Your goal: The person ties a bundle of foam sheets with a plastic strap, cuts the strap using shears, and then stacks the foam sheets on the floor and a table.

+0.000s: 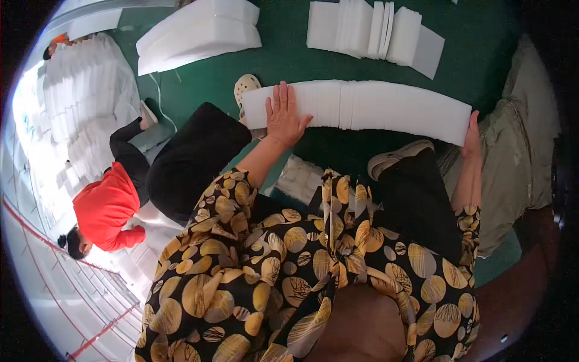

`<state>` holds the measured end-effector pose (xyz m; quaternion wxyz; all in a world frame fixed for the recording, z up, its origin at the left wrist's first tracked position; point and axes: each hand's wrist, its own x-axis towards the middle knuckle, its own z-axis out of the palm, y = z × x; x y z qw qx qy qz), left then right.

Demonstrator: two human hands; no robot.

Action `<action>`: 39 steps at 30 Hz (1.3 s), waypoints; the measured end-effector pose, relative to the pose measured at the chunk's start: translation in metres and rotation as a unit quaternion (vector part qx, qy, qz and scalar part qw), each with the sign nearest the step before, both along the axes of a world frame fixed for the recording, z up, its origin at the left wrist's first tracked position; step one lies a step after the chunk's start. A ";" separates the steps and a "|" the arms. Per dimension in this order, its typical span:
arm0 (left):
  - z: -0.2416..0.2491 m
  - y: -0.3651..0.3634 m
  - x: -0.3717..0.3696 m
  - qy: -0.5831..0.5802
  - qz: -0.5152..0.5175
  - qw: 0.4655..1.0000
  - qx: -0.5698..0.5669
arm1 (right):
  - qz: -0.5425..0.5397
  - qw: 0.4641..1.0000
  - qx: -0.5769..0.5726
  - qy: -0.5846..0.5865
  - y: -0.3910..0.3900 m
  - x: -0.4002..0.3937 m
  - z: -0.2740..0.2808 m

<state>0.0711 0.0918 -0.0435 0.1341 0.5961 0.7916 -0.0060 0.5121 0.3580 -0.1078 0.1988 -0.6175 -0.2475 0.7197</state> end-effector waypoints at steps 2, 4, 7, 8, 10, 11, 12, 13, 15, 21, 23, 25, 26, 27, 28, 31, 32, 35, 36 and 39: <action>0.004 0.003 0.000 0.009 0.026 0.999 0.034 | -0.007 0.999 0.016 0.043 0.005 0.003 -0.005; -0.001 0.005 -0.004 0.023 0.017 1.000 0.000 | 0.001 0.998 -0.005 0.069 0.006 0.007 -0.011; 0.004 0.014 -0.003 0.056 0.040 0.997 -0.017 | 0.001 0.999 0.017 0.044 0.008 0.013 -0.027; 0.009 0.012 -0.006 0.079 0.067 0.995 -0.010 | 0.001 0.999 0.015 0.041 0.006 0.015 -0.025; -0.002 0.001 -0.041 0.090 0.257 0.944 0.189 | -0.041 0.997 0.017 0.065 0.007 0.015 -0.016; -0.010 -0.015 -0.066 0.008 0.423 0.890 0.173 | -0.043 0.997 0.016 0.060 0.003 0.012 -0.009; -0.013 -0.027 -0.089 -0.073 0.489 0.859 0.134 | -0.059 0.997 0.009 0.054 0.002 0.008 -0.003; -0.014 -0.036 -0.110 -0.145 0.556 0.814 0.088 | -0.077 0.996 0.003 0.049 0.003 0.008 0.000; -0.030 -0.061 -0.145 -0.396 0.668 0.622 0.103 | -0.050 0.998 0.031 0.035 0.003 0.020 -0.029; -0.022 -0.040 -0.096 -0.618 0.547 0.563 0.050 | -0.041 0.998 0.054 0.003 -0.006 -0.002 -0.006; -0.002 -0.023 -0.086 -0.568 0.568 0.595 0.016 | -0.031 0.998 0.051 0.019 -0.007 0.001 -0.005; 0.030 0.002 -0.083 -0.512 0.587 0.627 -0.016 | 0.026 0.993 0.106 -0.054 -0.003 0.015 -0.019; 0.040 0.010 -0.087 -0.480 0.577 0.658 -0.058 | 0.024 0.993 0.105 -0.055 0.000 0.018 -0.022; 0.044 0.013 -0.090 -0.447 0.564 0.687 -0.099 | 0.044 0.994 0.090 -0.044 0.005 0.021 -0.026; 0.039 0.012 -0.098 -0.449 0.563 0.687 -0.100 | 0.064 0.995 0.076 -0.033 0.011 0.025 -0.029; 0.008 0.000 -0.133 -0.454 0.538 0.702 -0.107 | 0.086 0.996 0.007 -0.032 0.026 0.044 -0.060; -0.006 -0.004 -0.145 -0.499 0.530 0.678 -0.105 | 0.085 0.996 0.009 -0.035 0.025 0.043 -0.055; -0.039 -0.006 -0.171 -0.581 0.523 0.609 -0.131 | 0.123 0.986 0.001 -0.113 0.016 0.019 -0.020; -0.039 -0.002 -0.168 -0.599 0.524 0.587 -0.143 | 0.170 0.978 -0.027 -0.122 0.016 0.013 -0.015; -0.021 0.025 -0.141 -0.448 0.555 0.676 -0.185 | 0.207 0.968 -0.050 -0.134 0.005 0.012 -0.028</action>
